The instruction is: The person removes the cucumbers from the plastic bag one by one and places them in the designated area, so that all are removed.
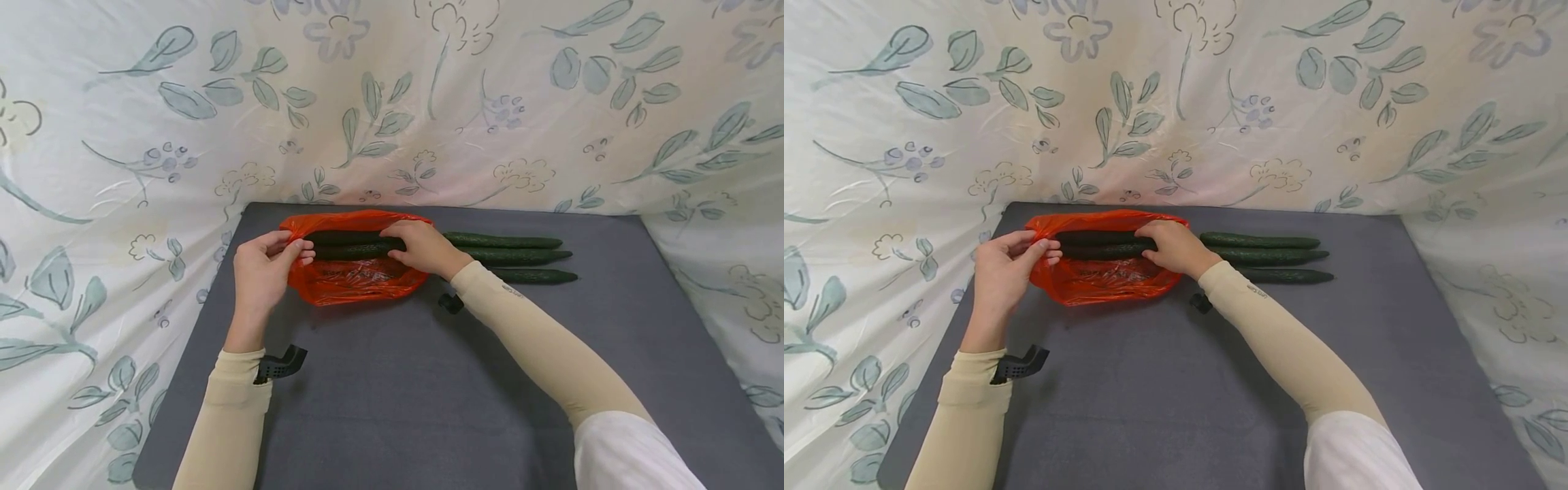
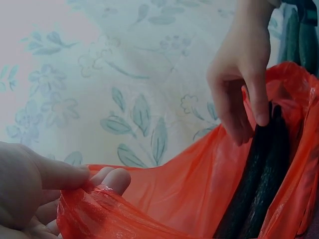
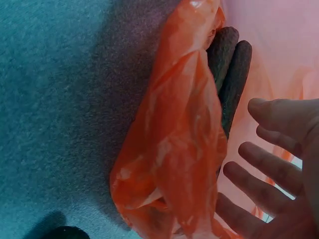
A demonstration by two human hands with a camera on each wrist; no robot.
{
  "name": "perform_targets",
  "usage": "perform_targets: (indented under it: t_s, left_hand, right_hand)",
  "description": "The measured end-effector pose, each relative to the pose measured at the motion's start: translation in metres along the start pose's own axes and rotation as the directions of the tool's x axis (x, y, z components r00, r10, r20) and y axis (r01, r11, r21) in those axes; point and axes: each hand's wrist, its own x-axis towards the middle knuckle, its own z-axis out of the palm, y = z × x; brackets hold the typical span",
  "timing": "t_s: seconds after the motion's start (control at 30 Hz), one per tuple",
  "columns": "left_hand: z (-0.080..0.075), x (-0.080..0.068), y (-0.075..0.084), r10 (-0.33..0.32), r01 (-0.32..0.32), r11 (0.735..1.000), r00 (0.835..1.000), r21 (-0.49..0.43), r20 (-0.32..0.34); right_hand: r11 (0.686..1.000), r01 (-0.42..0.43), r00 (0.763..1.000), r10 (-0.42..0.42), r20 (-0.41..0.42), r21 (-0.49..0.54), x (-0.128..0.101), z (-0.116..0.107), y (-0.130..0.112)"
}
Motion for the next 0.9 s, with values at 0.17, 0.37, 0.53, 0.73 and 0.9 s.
perform_targets:
  t_s: [0.17,0.37,0.53,0.73,0.9]
  left_hand:
    - [0.001,0.001,0.001,0.005,-0.005,1.0,1.0,0.014,0.0]
    - [0.002,0.001,0.0,0.002,-0.002,1.0,1.0,0.012,0.007]
    - [0.002,0.001,0.0,0.007,-0.007,1.0,1.0,0.012,0.009]
    - [0.003,0.001,0.0,-0.001,0.001,1.0,1.0,0.013,0.01]
    - [0.004,0.002,0.001,0.004,-0.004,1.0,1.0,0.012,0.008]
  right_hand:
    - [1.0,-0.015,1.0,0.015,-0.006,-0.018,0.003,-0.001,-0.001]
    - [0.998,-0.038,0.999,0.038,0.004,-0.041,0.006,-0.001,-0.001]
    - [0.995,-0.064,0.998,0.064,0.009,-0.075,0.01,-0.001,0.0]
    - [0.993,-0.092,0.995,0.094,0.018,-0.079,0.014,-0.001,-0.001]
    - [0.991,-0.094,0.994,0.098,0.045,-0.096,0.02,0.002,0.001]
